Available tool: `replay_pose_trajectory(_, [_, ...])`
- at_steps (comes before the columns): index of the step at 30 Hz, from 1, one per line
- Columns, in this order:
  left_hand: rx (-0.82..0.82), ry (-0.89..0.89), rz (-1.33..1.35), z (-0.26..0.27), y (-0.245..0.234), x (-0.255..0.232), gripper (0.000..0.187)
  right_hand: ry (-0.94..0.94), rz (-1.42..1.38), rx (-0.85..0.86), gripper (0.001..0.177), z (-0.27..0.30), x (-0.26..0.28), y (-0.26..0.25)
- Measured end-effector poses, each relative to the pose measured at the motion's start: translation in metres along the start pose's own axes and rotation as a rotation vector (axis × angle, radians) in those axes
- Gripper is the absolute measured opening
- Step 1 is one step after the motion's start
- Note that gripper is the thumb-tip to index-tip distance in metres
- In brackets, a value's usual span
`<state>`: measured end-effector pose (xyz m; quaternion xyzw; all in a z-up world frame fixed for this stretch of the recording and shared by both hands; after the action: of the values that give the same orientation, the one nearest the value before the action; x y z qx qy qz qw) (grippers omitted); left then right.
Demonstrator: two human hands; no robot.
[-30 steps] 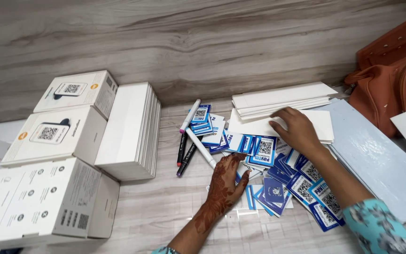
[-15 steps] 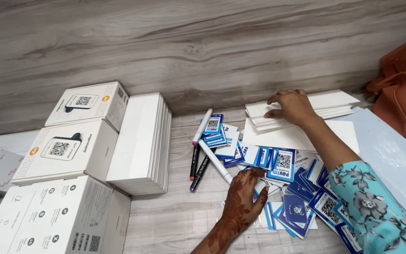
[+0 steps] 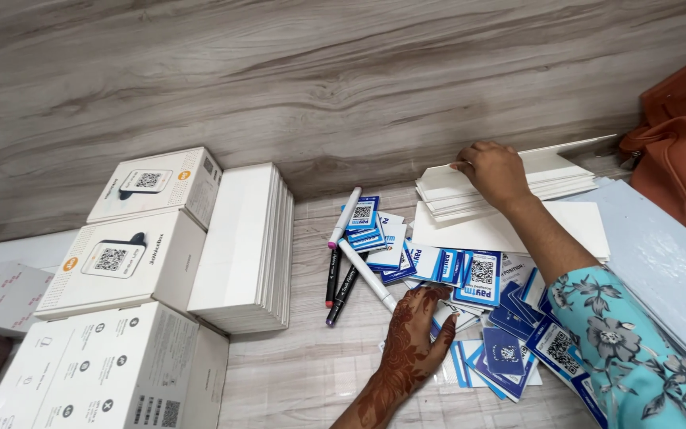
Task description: The person repeatedly picks up white rectangular cards, folds them, and places them into a stack. The person also handles blue cards with QR codes and white boxes labeled with QR codes, organizing them on the floor.
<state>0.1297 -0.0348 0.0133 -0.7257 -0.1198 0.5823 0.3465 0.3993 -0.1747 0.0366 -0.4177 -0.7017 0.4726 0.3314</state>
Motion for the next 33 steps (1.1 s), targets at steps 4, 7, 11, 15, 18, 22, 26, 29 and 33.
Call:
replay_pose_trajectory(4, [0.007,0.012,-0.026,-0.001,0.001,-0.001,0.042,-0.007,-0.1,0.086,0.027,-0.001,-0.005,0.009])
replay_pose_trajectory(7, [0.009,0.007,0.019,-0.001,0.0,0.0,0.042,-0.008,-0.128,0.255,0.036,0.004,-0.013,0.02])
replay_pose_trajectory(11, [0.012,-0.009,-0.005,0.0,0.001,-0.001,0.042,-0.038,-0.069,0.292,0.043,0.016,-0.011,0.025])
replay_pose_trajectory(15, [0.008,-0.004,0.015,-0.001,0.0,0.0,0.044,0.022,-0.106,0.302,0.044,0.017,-0.014,0.025])
replay_pose_trajectory(18, [0.021,-0.03,0.022,-0.001,0.001,0.001,0.044,0.1,-0.1,0.368,0.045,0.015,-0.016,0.03])
replay_pose_trajectory(22, [0.02,-0.033,0.026,0.0,0.0,0.001,0.043,0.152,-0.093,0.429,0.044,0.013,-0.014,0.034])
replay_pose_trajectory(26, [-0.003,-0.01,0.05,0.0,-0.002,0.0,0.043,0.149,-0.095,0.426,0.041,0.013,-0.01,0.033])
replay_pose_trajectory(29, [0.002,-0.022,0.058,0.001,-0.002,0.0,0.041,0.1,-0.091,0.366,0.037,0.014,-0.005,0.03])
replay_pose_trajectory(33, [0.019,-0.038,0.065,0.0,-0.001,0.001,0.039,0.096,-0.121,0.32,0.033,0.011,-0.006,0.024])
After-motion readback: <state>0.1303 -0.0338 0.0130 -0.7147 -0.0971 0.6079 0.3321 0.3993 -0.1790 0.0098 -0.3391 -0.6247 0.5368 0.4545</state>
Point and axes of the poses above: each hand's wrist, its own z-axis away from the middle knuckle, its own y-axis out of the palm, x = y × z, the point moved 9 cm from there along -z, towards the middle knuckle, and after that the axes turned 11 degrees about x, right-handed, at the moved point
